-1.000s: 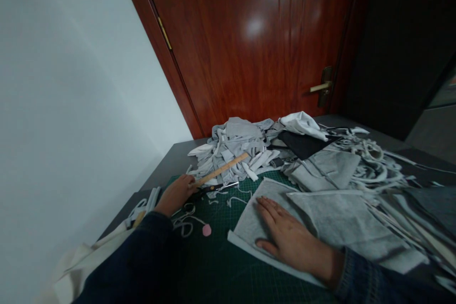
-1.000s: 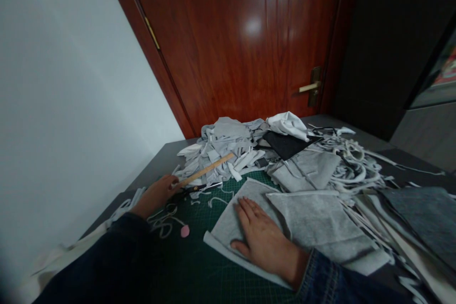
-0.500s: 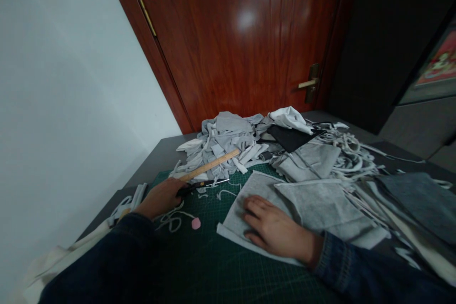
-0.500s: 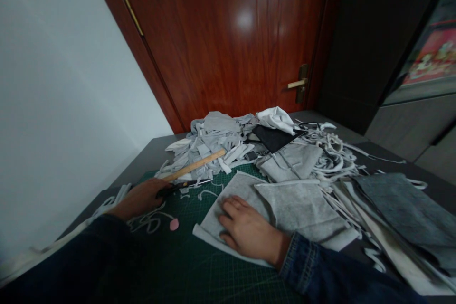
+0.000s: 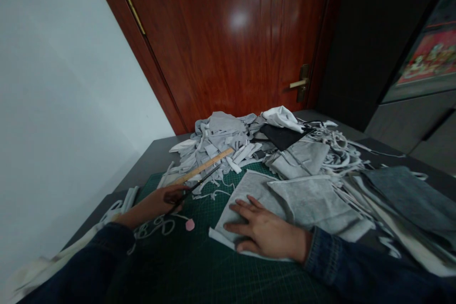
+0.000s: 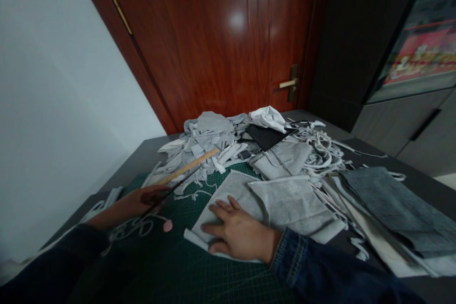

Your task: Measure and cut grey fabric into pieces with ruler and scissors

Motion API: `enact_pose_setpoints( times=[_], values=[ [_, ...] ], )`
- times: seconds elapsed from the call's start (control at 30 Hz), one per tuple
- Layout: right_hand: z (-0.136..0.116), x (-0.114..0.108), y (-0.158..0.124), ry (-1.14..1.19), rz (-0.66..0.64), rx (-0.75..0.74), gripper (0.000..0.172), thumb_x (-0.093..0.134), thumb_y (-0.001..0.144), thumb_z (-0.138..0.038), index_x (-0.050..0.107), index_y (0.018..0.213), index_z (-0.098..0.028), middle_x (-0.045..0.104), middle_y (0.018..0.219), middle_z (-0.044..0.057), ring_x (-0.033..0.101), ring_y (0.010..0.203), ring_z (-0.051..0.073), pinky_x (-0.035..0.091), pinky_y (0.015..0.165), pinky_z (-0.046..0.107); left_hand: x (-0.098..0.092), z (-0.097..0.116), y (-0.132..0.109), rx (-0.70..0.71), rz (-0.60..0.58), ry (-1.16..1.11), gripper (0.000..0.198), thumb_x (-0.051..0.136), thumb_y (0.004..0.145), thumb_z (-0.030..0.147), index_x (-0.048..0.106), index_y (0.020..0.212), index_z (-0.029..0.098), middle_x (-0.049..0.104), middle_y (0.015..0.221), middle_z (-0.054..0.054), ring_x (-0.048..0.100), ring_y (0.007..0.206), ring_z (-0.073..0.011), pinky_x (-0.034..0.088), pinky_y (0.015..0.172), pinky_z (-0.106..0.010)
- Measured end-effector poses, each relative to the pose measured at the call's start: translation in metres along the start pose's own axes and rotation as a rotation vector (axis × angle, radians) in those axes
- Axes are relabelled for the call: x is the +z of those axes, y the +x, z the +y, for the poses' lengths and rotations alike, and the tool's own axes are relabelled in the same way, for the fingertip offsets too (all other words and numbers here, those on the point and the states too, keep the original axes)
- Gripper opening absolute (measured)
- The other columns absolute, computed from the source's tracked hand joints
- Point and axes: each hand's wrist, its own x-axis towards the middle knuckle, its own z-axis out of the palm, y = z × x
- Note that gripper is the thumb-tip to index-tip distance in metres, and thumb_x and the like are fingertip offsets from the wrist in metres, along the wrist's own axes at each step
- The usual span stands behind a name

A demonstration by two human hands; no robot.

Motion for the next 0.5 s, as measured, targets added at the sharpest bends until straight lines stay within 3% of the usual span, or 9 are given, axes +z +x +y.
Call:
enact_pose_setpoints(
  times=[0.07, 0.13, 0.2, 0.27, 0.33, 0.43, 0.5],
  values=[
    [-0.002, 0.001, 0.000, 0.016, -0.040, 0.019, 0.061, 0.051, 0.100, -0.066, 0.049, 0.153, -0.037, 0.033, 0.166, 0.017, 0.022, 0.155, 0.042, 0.010, 0.122, 0.069, 0.012, 0.008, -0.010, 0.030, -0.031, -0.268, 0.059, 0.079, 0.071, 0.037, 0.063, 0.127, 0.024, 0.073, 0.100, -0.003, 0.068, 0.097, -0.0235, 0.053, 0.086, -0.035],
    [-0.004, 0.003, 0.001, 0.028, -0.062, 0.040, 0.063, 0.051, 0.100, -0.067, 0.047, 0.155, -0.037, 0.030, 0.168, 0.017, 0.018, 0.156, 0.043, 0.007, 0.121, 0.071, 0.028, 0.013, -0.020, 0.056, -0.040, -0.496, 0.056, 0.080, 0.075, 0.039, 0.063, 0.125, 0.022, 0.068, 0.090, -0.001, 0.065, 0.083, -0.0173, 0.053, 0.074, -0.029],
    [-0.004, 0.003, 0.003, 0.026, -0.060, 0.067, 0.062, 0.054, 0.099, -0.064, 0.047, 0.155, -0.036, 0.029, 0.168, 0.017, 0.018, 0.156, 0.043, 0.006, 0.120, 0.071, 0.044, 0.017, -0.029, 0.051, -0.048, -0.653, 0.051, 0.077, 0.080, 0.047, 0.064, 0.121, 0.019, 0.056, 0.072, 0.004, 0.054, 0.063, -0.0116, 0.044, 0.055, -0.022],
    [-0.001, 0.003, 0.005, 0.004, -0.046, 0.111, 0.062, 0.057, 0.099, -0.062, 0.048, 0.154, -0.036, 0.031, 0.168, 0.018, 0.019, 0.155, 0.044, 0.006, 0.119, 0.074, 0.055, 0.023, -0.037, 0.018, -0.067, -0.722, 0.050, 0.073, 0.085, 0.052, 0.063, 0.119, 0.017, 0.047, 0.063, 0.007, 0.047, 0.055, -0.0104, 0.037, 0.047, -0.021],
    [0.003, 0.001, 0.007, -0.031, -0.031, 0.172, 0.061, 0.057, 0.099, -0.061, 0.050, 0.153, -0.035, 0.031, 0.167, 0.019, 0.019, 0.155, 0.046, 0.007, 0.117, 0.077, 0.058, 0.031, -0.046, -0.027, -0.139, -0.725, 0.049, 0.070, 0.088, 0.053, 0.062, 0.119, 0.016, 0.056, 0.069, 0.003, 0.056, 0.062, -0.0135, 0.045, 0.055, -0.025],
    [0.010, -0.003, 0.008, -0.083, -0.014, 0.244, 0.060, 0.055, 0.100, -0.059, 0.049, 0.154, -0.032, 0.031, 0.167, 0.021, 0.019, 0.155, 0.047, 0.009, 0.114, 0.079, 0.049, 0.045, -0.062, -0.058, -0.304, -0.668, 0.054, 0.070, 0.087, 0.057, 0.063, 0.122, 0.017, 0.070, 0.096, -0.008, 0.069, 0.086, -0.0228, 0.055, 0.080, -0.035],
    [0.011, -0.003, 0.008, -0.113, 0.003, 0.250, 0.059, 0.054, 0.101, -0.057, 0.048, 0.155, -0.033, 0.032, 0.166, 0.020, 0.019, 0.154, 0.048, 0.010, 0.114, 0.080, 0.038, 0.047, -0.073, -0.063, -0.395, -0.591, 0.055, 0.070, 0.085, 0.057, 0.063, 0.125, 0.020, 0.071, 0.101, -0.008, 0.070, 0.088, -0.0248, 0.056, 0.080, -0.036]
  ],
)
